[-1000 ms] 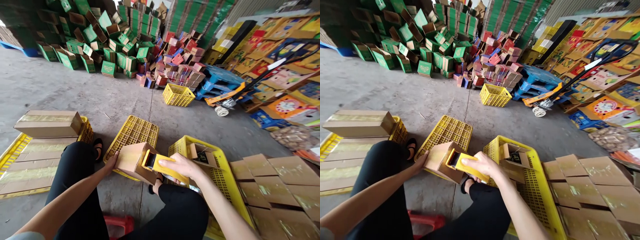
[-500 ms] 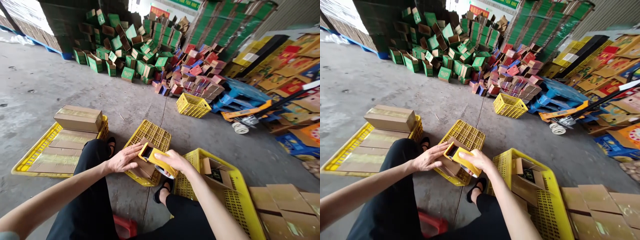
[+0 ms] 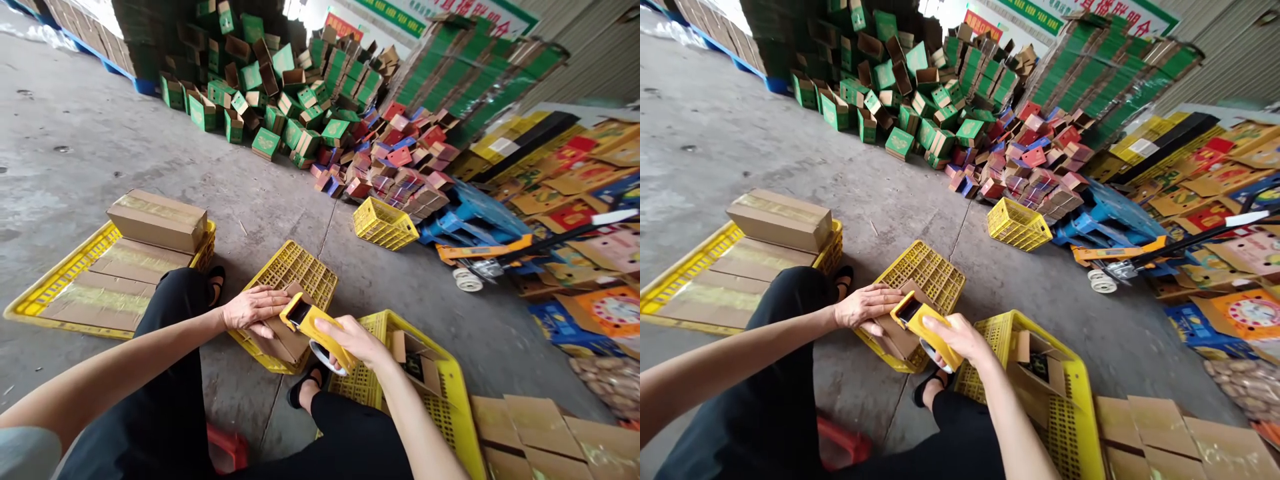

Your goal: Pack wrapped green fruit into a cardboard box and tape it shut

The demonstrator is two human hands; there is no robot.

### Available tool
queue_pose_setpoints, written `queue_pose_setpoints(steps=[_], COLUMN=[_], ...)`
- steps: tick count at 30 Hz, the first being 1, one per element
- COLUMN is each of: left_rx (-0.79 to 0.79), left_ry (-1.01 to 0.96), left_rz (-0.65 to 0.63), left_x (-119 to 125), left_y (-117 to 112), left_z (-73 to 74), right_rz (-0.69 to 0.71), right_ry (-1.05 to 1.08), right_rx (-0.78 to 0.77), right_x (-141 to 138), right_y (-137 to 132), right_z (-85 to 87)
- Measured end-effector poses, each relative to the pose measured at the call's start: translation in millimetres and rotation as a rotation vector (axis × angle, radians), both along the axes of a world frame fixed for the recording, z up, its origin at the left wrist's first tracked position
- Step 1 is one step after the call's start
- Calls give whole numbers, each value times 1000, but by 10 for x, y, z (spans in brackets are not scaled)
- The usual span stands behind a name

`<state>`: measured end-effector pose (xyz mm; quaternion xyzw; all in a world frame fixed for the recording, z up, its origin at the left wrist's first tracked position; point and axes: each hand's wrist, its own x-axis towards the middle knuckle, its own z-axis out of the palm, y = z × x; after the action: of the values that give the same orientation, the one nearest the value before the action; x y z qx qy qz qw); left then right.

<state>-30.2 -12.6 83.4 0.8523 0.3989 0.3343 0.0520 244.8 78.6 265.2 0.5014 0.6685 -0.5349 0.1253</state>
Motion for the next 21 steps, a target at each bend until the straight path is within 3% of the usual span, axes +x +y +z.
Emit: queue_pose_setpoints(steps=[4, 9, 21], left_rx=[-39, 37, 31], left_ry=[-85, -114, -48], left_rz=[6, -7, -1], left_x=[-68, -38, 86], left_y=[-4, 13, -51], left_z=[-51, -64, 214], right_rz=[13, -5, -39], right_ry=[-35, -68, -16], right_rx=[10, 19, 42], right_x=[157, 422, 518], right_y=[48, 84, 0], right_z=[47, 67, -28])
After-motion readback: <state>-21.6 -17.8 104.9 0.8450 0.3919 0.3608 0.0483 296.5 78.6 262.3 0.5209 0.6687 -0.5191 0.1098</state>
